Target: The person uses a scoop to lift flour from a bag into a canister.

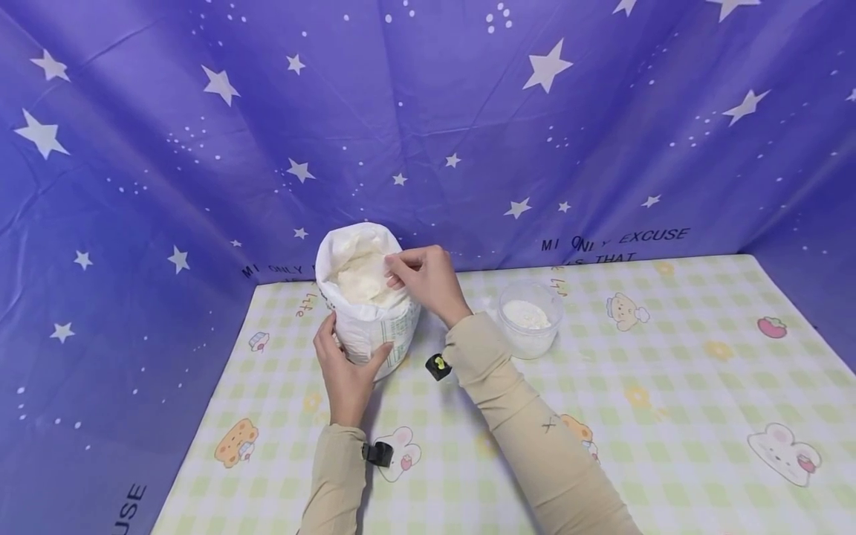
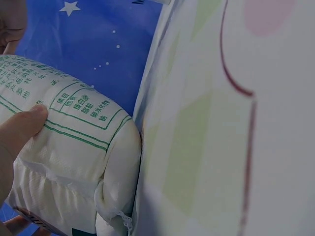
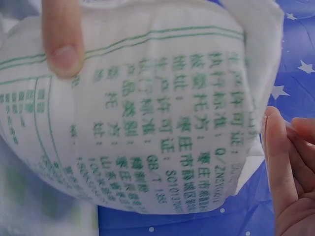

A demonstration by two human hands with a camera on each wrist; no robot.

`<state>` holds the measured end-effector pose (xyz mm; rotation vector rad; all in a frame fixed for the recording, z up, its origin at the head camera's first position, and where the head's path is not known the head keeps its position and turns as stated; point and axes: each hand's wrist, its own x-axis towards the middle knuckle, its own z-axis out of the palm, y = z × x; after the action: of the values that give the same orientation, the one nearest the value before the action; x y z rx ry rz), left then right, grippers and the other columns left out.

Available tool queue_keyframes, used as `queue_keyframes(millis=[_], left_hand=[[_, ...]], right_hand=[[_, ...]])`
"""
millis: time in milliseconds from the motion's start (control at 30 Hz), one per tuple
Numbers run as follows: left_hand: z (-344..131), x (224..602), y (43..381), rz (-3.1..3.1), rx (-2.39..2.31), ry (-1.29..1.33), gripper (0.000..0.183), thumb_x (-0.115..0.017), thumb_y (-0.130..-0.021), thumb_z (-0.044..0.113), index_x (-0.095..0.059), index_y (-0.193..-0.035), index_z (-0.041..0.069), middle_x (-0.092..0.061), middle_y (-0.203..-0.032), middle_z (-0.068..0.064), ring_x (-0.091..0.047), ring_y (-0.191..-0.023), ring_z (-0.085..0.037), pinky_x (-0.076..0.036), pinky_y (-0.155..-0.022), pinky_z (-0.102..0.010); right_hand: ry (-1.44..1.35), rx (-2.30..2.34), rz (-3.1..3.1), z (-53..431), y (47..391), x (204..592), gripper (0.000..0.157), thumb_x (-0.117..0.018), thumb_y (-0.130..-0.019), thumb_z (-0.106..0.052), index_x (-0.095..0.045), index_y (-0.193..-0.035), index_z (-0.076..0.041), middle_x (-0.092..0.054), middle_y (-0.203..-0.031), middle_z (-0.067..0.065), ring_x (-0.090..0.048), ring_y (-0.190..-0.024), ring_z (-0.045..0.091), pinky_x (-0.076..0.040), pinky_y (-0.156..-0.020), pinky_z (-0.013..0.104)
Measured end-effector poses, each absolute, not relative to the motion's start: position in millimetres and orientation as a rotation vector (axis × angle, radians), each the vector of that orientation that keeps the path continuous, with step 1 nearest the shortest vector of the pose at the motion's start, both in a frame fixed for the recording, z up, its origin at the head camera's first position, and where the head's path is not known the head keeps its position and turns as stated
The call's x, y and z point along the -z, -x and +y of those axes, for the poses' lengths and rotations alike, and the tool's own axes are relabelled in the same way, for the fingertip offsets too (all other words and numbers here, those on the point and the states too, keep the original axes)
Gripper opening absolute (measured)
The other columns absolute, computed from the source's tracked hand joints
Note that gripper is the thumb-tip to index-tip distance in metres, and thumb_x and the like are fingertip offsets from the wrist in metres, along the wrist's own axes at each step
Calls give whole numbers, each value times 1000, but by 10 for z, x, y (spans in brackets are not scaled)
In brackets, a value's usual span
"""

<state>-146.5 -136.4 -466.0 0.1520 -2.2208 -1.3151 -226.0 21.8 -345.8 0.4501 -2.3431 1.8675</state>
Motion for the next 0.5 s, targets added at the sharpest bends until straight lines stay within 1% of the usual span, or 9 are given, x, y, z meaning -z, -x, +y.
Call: queue_keyframes(millis=[133,267,500], left_hand=[[-1368,4674,1459,-2217,1318,-149,97,-90,-72,27,-32,-148,13,-36,-144,-15,-38,-135,-27,-43,-110,-50],[-1367,4669,1460,-2214,1326,-146,97,-90,-72,27,-32,-148,14,-36,-144,-15,-39,-133,-26,-45,-107,-50],[-1370,4658,1468,-2200,1326,-134,97,-91,-70,25,-33,-148,14,-37,-143,-15,-40,-131,-24,-46,-107,-49]], right_hand=[[-469,-1970,-2312,237,2253,3444,23,-66,-96,-18,-78,-89,1,-73,-72,11,-69,-62,14,-61,-66,30],[-471,-2042,-2289,241,2268,3449,22,-67,-95,-17,-77,-91,2,-73,-73,12,-69,-61,13,-62,-66,32],[-469,-2037,-2346,138,2308,3493,22,-68,-94,-18,-77,-92,1,-74,-73,11,-68,-60,11,-61,-65,30]])
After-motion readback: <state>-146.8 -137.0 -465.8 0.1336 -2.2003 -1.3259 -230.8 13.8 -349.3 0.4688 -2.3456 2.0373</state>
